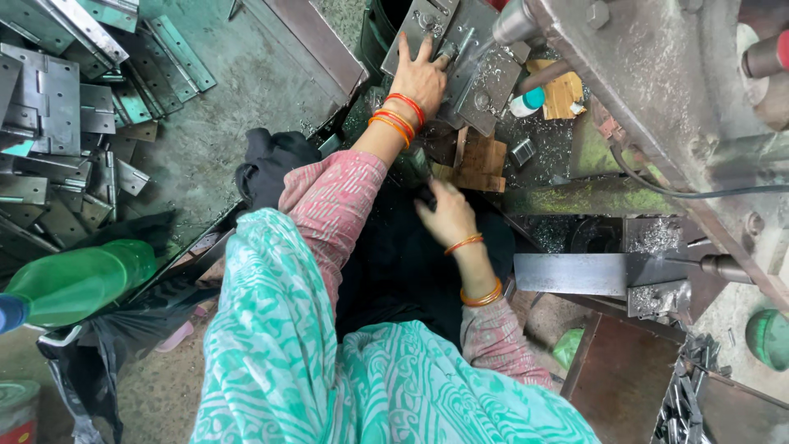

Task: The person operates a drill press to process small metal plates, placing each plate under the drill, activating the machine, and then removing the finished piece. The person repeats this cycle multiple times, handling the metal plates by hand and using a lever to control the drill.

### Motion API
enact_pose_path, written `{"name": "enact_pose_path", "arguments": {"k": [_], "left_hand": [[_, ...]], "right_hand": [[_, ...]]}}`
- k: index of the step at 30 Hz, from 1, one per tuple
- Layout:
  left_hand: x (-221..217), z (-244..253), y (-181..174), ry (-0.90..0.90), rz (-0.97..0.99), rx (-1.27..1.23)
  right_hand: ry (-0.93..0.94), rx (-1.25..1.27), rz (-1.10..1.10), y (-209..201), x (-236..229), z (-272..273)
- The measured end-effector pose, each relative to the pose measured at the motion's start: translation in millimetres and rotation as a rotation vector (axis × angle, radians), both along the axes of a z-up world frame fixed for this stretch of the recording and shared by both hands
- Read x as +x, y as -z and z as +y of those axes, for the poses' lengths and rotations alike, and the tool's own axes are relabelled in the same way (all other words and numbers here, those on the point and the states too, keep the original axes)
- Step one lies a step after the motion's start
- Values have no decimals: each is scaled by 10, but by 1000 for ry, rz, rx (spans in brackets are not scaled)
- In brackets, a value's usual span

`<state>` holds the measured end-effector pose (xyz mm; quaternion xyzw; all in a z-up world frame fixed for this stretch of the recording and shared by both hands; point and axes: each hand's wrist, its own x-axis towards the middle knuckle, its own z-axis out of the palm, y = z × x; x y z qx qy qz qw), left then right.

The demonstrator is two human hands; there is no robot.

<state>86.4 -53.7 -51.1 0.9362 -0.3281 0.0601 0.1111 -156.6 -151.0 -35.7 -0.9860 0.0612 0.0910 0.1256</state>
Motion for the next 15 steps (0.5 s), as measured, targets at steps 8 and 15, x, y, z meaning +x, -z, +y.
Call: {"name": "enact_pose_path", "arguments": {"k": [8,15], "left_hand": [[-40,4,78,-20,-59,-48],[27,-226,108,-57,-59,-52]], "right_hand": [[91,160,-114,541,-387,324],[-42,118,-75,33,-21,-76]]}}
